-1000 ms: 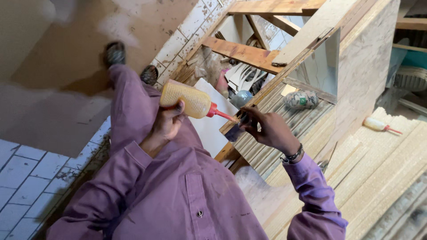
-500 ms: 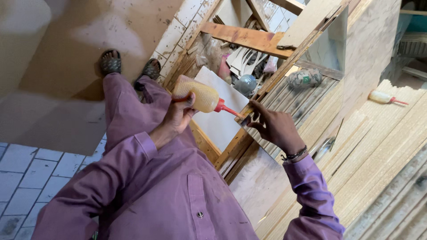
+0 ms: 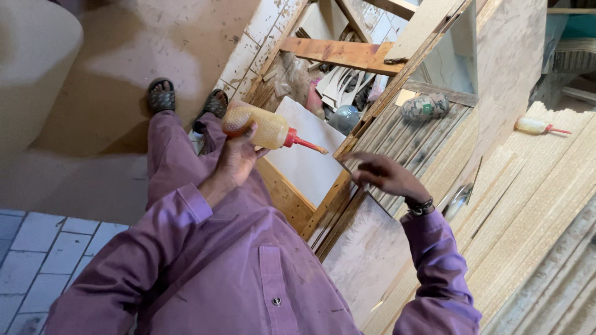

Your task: The person applies glue from a squeeze bottle along the edges of a mirror frame. They repeatedly lift the mirror, apply glue to the perimeter, and set it back down on a wooden workbench.

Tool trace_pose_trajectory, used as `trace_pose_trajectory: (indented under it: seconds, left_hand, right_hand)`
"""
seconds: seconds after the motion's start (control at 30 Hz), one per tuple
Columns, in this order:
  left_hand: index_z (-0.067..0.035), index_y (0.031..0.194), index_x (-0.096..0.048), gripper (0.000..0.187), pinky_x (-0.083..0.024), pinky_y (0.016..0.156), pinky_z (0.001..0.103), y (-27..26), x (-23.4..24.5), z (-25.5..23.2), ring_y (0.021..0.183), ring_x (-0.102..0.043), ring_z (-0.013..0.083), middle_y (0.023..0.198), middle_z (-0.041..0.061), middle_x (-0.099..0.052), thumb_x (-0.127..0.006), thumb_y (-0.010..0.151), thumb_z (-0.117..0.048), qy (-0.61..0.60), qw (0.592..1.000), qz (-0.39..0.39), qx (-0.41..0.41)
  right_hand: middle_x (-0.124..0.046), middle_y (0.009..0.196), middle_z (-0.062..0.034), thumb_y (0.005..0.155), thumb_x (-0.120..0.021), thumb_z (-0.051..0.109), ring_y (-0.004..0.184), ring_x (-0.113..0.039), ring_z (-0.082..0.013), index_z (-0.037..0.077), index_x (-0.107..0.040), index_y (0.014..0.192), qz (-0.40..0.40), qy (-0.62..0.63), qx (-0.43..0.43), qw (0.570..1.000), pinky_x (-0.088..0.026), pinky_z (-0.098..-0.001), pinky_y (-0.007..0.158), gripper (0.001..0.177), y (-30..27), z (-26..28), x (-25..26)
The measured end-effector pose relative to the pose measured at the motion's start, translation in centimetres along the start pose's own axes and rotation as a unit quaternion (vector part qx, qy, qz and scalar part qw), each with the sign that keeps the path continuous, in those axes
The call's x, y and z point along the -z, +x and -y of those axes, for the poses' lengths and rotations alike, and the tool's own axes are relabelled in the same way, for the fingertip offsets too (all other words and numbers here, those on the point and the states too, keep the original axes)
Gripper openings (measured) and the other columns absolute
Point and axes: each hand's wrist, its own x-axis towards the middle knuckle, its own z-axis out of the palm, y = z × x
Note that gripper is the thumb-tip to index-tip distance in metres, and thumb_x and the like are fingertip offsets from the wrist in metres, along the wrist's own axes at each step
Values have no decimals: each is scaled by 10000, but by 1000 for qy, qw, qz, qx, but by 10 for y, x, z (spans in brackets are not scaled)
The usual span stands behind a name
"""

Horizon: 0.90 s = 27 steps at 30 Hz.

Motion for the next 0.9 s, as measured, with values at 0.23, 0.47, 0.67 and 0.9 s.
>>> trace_pose_trajectory:
  seconds: [0.23,0.47,0.67,0.9]
  left_hand:
    - [-51,1429,-492,682,-463,1158,488,1,-22,-27,1345,-580,274,1393,124,-621,-779,894,-361,12,998,61,-15]
    - [-91,1416,-512,667,-448,1135,494,14,-26,-35,1309,-599,252,1382,90,-640,-786,873,-365,49,998,43,-21]
    - [-143,1397,-529,644,-448,1082,430,25,-23,-40,1309,-596,207,1371,56,-650,-759,867,-428,85,996,25,-2]
    - [-160,1383,-535,663,-462,1043,410,29,-22,-47,1260,-609,183,1325,35,-658,-738,851,-498,91,996,-14,-5]
  right_hand:
    - [-720,904,-59,1011,-526,152,585,-618,-187,362,-421,1567,-143,-477,-85,863,-560,-365,588,603,11,-27,-6]
    - [-620,826,-85,940,-516,18,574,-603,-212,344,-389,1583,-166,-582,-4,796,-521,-365,533,733,1,-34,-3]
    - [-652,891,-128,890,-560,35,659,-658,-290,324,-453,1541,-174,-549,-53,816,-531,-432,582,720,17,-23,-14]
    - [-742,1214,-126,854,-480,-159,813,-638,-217,219,-635,1411,-83,-56,177,979,-582,-363,756,691,19,-53,21]
